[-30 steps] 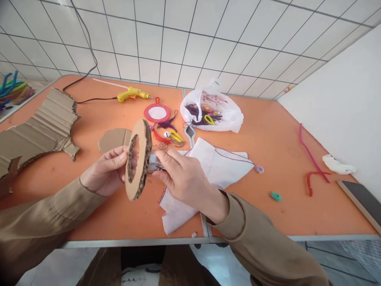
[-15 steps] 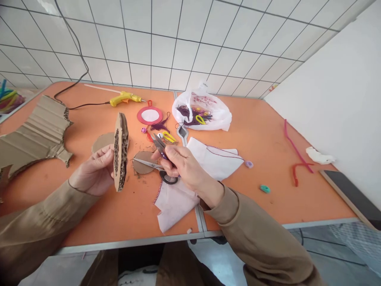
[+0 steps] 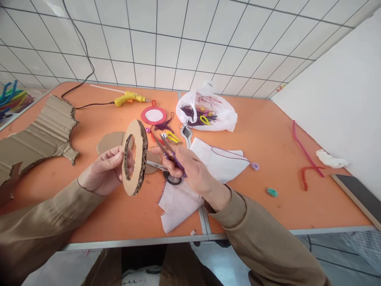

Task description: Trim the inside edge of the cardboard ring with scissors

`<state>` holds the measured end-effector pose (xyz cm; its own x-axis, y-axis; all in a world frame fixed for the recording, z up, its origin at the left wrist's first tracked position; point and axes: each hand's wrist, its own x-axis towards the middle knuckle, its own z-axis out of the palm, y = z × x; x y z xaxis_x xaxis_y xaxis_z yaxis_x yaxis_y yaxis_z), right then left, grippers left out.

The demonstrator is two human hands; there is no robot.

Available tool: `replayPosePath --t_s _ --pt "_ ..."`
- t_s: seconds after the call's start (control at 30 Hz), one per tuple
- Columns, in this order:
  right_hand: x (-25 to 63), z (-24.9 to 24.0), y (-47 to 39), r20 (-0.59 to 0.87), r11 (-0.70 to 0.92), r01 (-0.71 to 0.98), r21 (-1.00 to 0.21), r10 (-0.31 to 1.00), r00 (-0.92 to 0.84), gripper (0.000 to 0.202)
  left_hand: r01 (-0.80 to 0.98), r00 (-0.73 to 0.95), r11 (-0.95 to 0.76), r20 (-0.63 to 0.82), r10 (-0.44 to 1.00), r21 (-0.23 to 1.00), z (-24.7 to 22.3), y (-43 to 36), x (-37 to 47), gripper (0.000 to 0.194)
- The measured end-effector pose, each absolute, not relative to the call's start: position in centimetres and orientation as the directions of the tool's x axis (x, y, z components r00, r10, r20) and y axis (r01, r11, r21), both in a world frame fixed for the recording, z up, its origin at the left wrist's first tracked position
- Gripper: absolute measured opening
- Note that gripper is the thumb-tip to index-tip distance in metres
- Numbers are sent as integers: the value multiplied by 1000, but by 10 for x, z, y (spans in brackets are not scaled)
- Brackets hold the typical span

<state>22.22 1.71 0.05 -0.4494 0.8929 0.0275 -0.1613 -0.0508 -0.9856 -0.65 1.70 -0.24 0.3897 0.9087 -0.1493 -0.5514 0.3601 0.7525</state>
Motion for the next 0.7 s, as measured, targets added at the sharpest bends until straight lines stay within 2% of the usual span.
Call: replayPosePath --t_s 0.07,0.2,0.3,0.5,0.63,0.7 --pt "224 2 18 -13 -97 -155 -983 884 -467 55 -563 387 360 -147 910 744 -3 17 -6 34" --pt "226 -3 21 -119 -212 -147 -966 873 -473 38 -563 392 360 -143 909 744 -2 15 -7 33" --pt "228 -6 22 -140 -217 -115 -969 873 -467 43 -559 410 369 -140 902 743 -1 15 -6 33" --pt "226 5 12 -27 -1 46 -999 827 -562 64 -572 398 349 -121 909 742 -4 15 -5 33" --pt "227 8 9 64 195 196 -961 847 -528 61 -565 431 379 -129 893 732 -8 16 -4 31" --pt "229 8 10 140 306 219 -926 821 -554 61 -561 445 385 -125 887 733 -9 16 -4 30"
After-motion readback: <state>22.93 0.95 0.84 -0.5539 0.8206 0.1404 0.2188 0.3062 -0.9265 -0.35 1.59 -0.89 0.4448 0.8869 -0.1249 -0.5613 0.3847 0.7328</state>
